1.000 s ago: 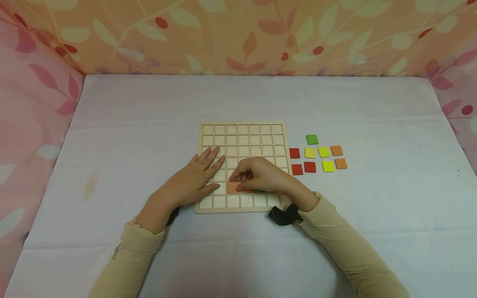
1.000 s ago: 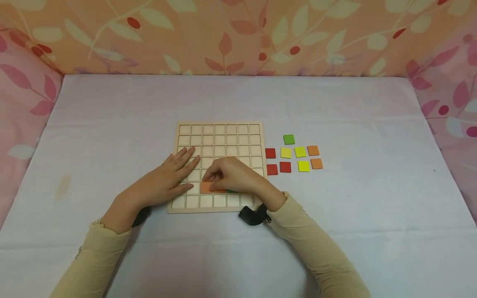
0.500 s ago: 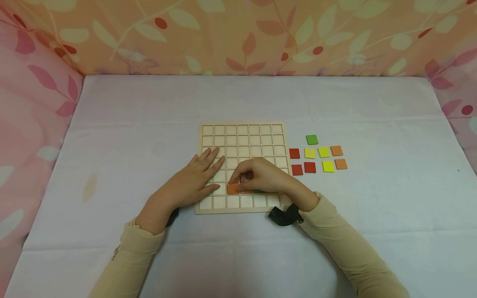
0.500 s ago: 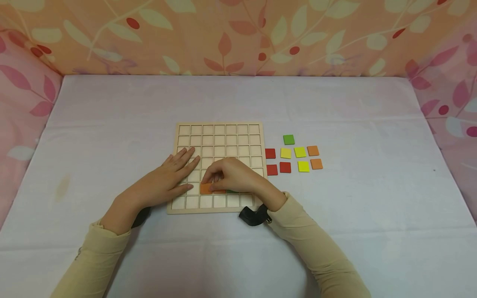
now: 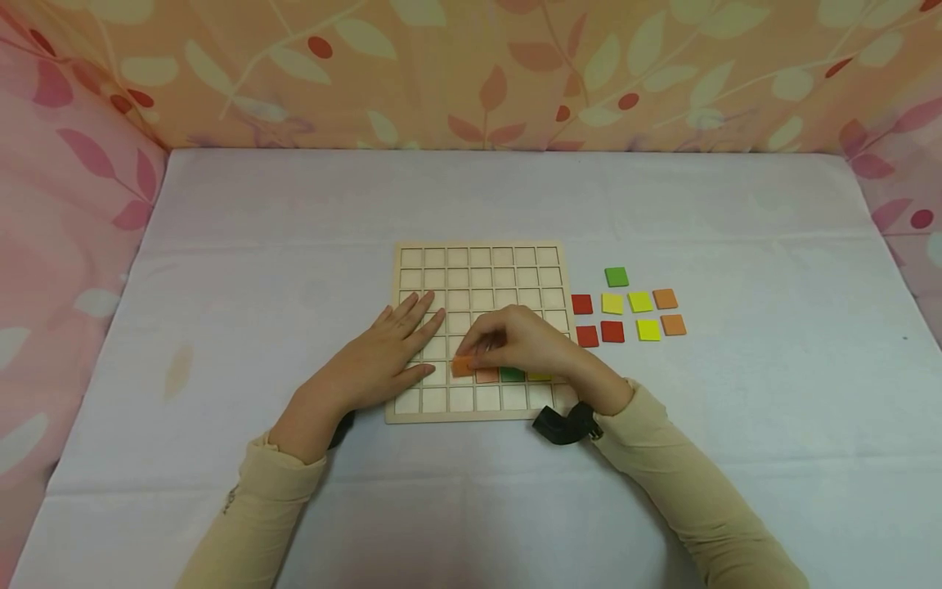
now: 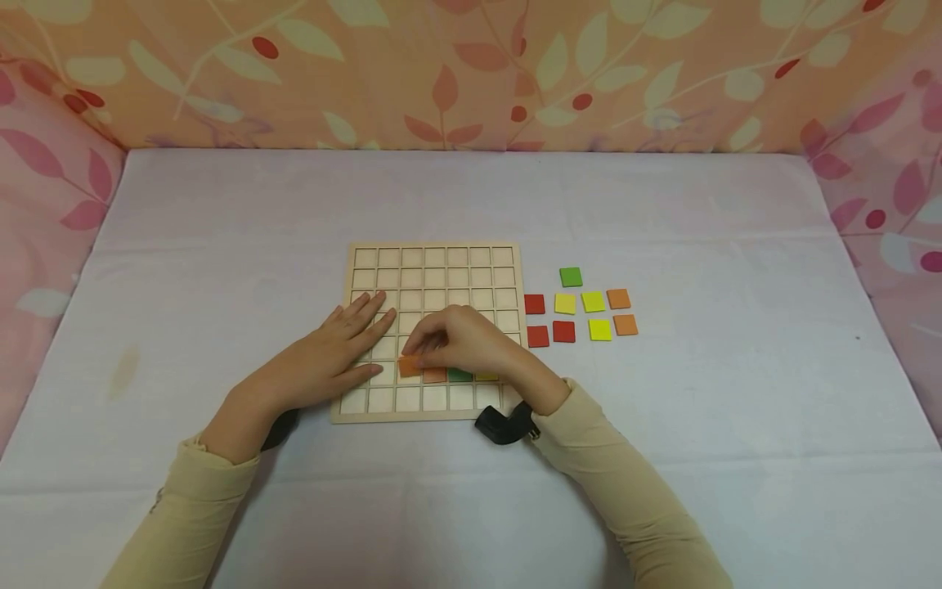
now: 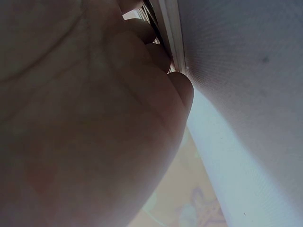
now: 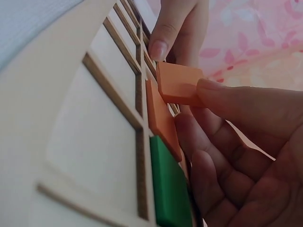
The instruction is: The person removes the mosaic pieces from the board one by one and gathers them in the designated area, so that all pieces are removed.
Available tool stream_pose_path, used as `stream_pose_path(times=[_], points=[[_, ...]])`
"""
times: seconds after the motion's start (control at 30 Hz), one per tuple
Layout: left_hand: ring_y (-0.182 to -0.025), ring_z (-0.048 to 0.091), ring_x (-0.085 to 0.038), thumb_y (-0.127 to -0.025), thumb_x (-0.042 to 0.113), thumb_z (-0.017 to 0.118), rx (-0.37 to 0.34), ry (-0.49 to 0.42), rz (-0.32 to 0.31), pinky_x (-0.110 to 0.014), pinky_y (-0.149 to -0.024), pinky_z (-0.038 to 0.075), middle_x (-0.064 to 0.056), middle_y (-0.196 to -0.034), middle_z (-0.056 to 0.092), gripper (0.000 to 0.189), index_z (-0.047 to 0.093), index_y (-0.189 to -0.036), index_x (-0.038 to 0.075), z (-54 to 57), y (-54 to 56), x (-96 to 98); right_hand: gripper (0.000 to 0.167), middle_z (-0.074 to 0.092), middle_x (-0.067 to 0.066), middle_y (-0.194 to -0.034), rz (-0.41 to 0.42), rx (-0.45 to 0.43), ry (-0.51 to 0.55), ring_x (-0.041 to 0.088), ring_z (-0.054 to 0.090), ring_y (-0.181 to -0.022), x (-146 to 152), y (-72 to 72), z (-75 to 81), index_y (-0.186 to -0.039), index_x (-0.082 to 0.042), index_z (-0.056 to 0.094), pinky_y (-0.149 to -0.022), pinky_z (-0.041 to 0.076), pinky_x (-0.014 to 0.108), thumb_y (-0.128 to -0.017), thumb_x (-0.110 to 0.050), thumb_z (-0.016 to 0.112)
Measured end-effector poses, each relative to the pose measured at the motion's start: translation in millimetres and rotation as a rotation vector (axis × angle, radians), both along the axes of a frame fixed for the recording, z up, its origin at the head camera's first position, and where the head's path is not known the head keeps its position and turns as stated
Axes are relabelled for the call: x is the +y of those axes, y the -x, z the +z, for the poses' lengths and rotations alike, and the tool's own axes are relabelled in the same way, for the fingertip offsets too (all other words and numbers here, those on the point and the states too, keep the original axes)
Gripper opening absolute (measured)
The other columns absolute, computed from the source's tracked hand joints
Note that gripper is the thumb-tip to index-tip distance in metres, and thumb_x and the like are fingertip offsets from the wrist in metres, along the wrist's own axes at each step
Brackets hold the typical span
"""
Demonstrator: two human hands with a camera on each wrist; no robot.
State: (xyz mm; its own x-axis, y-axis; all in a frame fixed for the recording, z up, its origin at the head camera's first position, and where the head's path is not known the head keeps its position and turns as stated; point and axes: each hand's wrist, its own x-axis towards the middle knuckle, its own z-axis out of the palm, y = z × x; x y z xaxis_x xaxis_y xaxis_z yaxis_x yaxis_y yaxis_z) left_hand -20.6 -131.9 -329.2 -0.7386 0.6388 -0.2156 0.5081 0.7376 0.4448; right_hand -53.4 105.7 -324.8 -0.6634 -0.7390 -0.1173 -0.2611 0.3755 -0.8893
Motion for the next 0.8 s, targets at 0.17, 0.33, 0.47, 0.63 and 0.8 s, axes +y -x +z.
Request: stream_pose_path(times=[0.17,0.33,0.47,0.63,0.8], points=[[-0.144,-0.004,-0.026,-0.098,0.033,0.051,-0.005,0.0,-0.001,-0.048,-0.114,0.006,-0.01,-0.158,-0.002,0.068,0.016,-0.151,0.009,0.1,-0.1,-0.2,0.015,0.069,0.0,-0.088,-0.032,-0.038,0.025,0.013,0.062,-0.079,2,0.5,-1.6,-0.094,-0.004,0.073,-0.075,0.053,0.028,-0.082,0.004,0.069],[-0.144,-0.004,-0.026,-0.098,0.033,0.051,-0.004,-0.002,-0.001,-0.049,-0.114,0.007,-0.011,-0.158,-0.002,0.068,0.016,-0.151,0.009,0.3,0.1,-0.1,0.014,0.07,0.001,-0.087,-0.071,-0.06,0.032,0.013,0.064,-0.078,5,-0.3,-1.0,-0.093,-0.003,0.073,-0.075,0.053,0.028,-0.081,0.003,0.069],[-0.144,-0.004,-0.026,-0.098,0.033,0.051,-0.006,0.003,0.0,-0.048,-0.114,0.006,-0.011,-0.158,-0.002,0.068,0.016,-0.151,0.009,0.7,-0.5,0.4,0.013,0.071,0.002,-0.088,-0.088,-0.061,0.038,0.013,0.064,-0.078,7,-1.8,0.6,-0.093,-0.002,0.073,-0.073,0.053,0.028,-0.082,0.003,0.069],[-0.143,-0.004,-0.027,-0.098,0.033,0.05,-0.003,0.012,-0.003,-0.048,-0.114,0.006,-0.012,-0.158,-0.003,0.068,0.016,-0.151,0.009,0.3,-0.1,0.2,0.012,0.071,0.002,-0.088,-0.113,-0.059,0.05,0.013,0.064,-0.078,14,-3.4,1.8,-0.092,-0.003,0.074,-0.071,0.052,0.027,-0.082,0.001,0.07],[-0.143,-0.005,-0.027,-0.098,0.034,0.05,-0.002,0.024,-0.006,-0.048,-0.114,0.006,-0.011,-0.158,-0.004,0.069,0.014,-0.152,0.01,0.0,2.1,0.1,0.01,0.071,0.001,-0.086,-0.155,-0.06,0.058,0.015,0.062,-0.077,22,-4.3,3.6,-0.09,-0.004,0.075,-0.071,0.05,0.025,-0.081,-0.002,0.073]])
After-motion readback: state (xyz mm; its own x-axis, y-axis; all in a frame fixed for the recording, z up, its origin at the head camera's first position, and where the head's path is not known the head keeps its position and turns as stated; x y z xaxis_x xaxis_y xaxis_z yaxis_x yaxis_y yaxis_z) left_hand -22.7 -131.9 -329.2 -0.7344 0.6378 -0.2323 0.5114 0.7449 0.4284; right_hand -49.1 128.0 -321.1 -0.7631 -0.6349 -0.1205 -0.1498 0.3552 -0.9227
